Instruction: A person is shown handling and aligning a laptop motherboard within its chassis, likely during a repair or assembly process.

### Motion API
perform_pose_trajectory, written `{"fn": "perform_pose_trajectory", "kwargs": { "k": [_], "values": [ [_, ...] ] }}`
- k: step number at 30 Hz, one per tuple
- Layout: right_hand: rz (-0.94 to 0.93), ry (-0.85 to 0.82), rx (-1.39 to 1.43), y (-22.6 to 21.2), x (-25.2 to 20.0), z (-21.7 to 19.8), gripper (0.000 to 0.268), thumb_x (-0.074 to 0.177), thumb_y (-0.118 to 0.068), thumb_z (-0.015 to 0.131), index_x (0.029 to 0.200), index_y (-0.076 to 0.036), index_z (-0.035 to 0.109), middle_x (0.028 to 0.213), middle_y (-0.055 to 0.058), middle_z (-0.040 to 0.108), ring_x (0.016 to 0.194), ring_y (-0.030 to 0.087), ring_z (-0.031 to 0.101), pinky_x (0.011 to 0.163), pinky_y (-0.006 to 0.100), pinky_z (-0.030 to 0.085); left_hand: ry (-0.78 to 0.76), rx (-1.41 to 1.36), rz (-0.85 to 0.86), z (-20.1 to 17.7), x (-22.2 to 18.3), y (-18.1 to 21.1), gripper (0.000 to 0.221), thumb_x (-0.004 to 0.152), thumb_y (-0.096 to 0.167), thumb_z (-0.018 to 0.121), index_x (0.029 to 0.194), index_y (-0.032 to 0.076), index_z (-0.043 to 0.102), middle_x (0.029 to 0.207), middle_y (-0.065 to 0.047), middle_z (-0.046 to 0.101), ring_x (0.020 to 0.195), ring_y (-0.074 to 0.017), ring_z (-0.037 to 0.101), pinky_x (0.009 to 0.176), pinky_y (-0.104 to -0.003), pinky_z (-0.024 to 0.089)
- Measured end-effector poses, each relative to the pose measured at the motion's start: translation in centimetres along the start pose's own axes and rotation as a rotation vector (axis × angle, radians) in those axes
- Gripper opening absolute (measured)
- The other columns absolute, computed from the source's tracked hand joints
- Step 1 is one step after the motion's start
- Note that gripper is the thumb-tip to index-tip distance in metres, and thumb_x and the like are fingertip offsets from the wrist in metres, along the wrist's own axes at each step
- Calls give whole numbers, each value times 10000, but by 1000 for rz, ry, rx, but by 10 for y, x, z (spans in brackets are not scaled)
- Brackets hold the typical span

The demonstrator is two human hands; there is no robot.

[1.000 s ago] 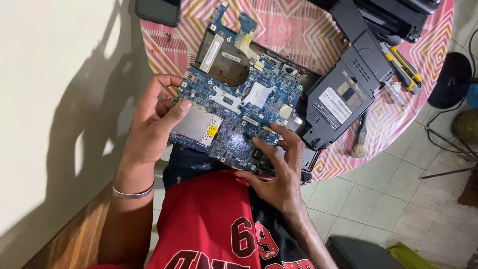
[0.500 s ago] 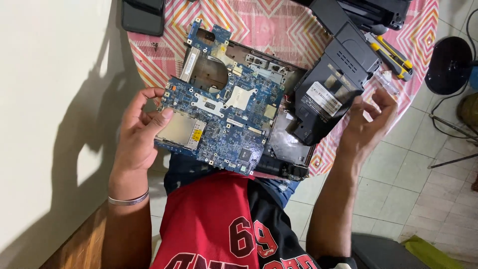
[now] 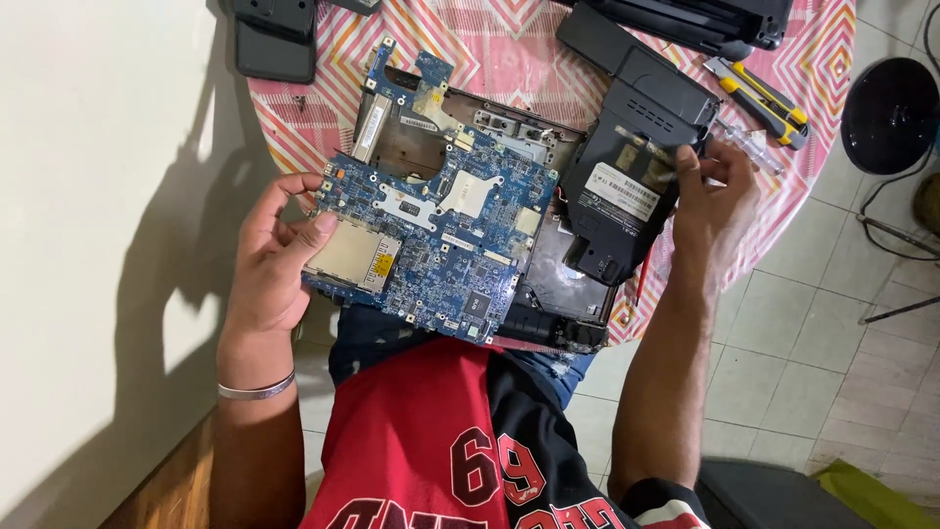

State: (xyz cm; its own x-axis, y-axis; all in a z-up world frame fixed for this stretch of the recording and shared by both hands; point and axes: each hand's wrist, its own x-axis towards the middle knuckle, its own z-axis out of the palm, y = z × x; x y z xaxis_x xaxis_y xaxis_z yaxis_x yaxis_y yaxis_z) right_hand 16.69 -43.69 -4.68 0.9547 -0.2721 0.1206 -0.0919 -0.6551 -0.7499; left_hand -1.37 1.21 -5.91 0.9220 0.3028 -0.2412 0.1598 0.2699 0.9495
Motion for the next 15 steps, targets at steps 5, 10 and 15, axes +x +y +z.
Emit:
{"fn": "perform_pose_trajectory", "kwargs": {
  "k": [5,10,15],
  "values": [
    [-7,20,-139,9,6,11,404,926,-376,930,1174,-112,753,883,-28,690,682,55,619,574,208,541,-2,3,0,-2,0,3,380,991,88,686,1350,42,572,1048,-49,518,617,19,483,650,-163,434],
    [-2,10,-128,8,7,16,403,942,-397,916,1168,-109,749,874,-20,667,705,71,653,602,224,537,-3,-6,-3,0,0,6,380,995,80,675,1353,30,560,1071,-43,505,632,23,505,637,-144,427],
    [5,42,-13,-6,7,20,470,924,-295,952,1233,-41,704,871,-30,626,701,36,590,615,161,479,8,-22,-9,-3,-1,4,389,992,100,683,1353,29,556,1068,-26,498,639,27,540,626,-127,436]
  ]
}}
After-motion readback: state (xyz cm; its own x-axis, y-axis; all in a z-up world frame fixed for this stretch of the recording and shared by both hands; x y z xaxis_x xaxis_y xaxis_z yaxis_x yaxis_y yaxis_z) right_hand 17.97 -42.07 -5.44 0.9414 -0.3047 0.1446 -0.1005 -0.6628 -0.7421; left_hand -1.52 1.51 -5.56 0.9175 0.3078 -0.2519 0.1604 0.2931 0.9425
